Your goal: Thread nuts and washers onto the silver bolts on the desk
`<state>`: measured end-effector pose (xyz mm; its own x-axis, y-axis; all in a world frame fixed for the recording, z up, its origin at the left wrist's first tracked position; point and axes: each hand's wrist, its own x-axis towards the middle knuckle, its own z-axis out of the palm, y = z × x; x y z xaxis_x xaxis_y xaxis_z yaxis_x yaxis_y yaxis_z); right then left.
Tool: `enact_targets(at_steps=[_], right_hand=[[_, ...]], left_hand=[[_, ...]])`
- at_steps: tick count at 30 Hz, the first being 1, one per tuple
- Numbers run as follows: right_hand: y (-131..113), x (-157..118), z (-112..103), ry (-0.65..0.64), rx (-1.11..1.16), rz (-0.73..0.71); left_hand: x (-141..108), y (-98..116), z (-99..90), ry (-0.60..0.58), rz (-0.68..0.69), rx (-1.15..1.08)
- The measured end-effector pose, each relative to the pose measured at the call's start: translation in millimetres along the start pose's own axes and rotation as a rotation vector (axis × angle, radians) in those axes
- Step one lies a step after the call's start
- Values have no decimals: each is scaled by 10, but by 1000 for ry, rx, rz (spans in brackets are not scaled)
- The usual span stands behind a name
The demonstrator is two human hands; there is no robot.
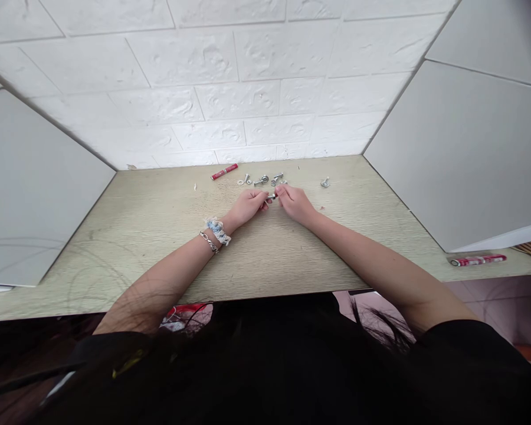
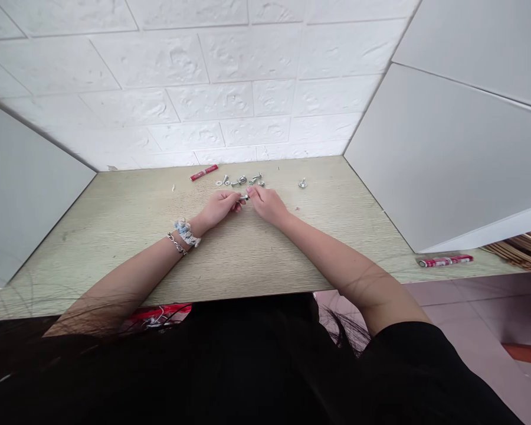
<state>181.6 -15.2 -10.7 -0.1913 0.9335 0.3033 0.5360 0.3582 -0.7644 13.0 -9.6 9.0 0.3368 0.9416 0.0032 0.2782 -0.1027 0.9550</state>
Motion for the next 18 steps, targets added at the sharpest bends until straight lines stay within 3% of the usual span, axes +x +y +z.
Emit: enact_targets(at_steps=[7,18], right_hand=[[-4,-7,14,-38,13,-104],[33,34,31,-60,56,-101]], left_hand=[[7,44,-26,90,-60,-137],[30,1,-28,46,-38,-90]])
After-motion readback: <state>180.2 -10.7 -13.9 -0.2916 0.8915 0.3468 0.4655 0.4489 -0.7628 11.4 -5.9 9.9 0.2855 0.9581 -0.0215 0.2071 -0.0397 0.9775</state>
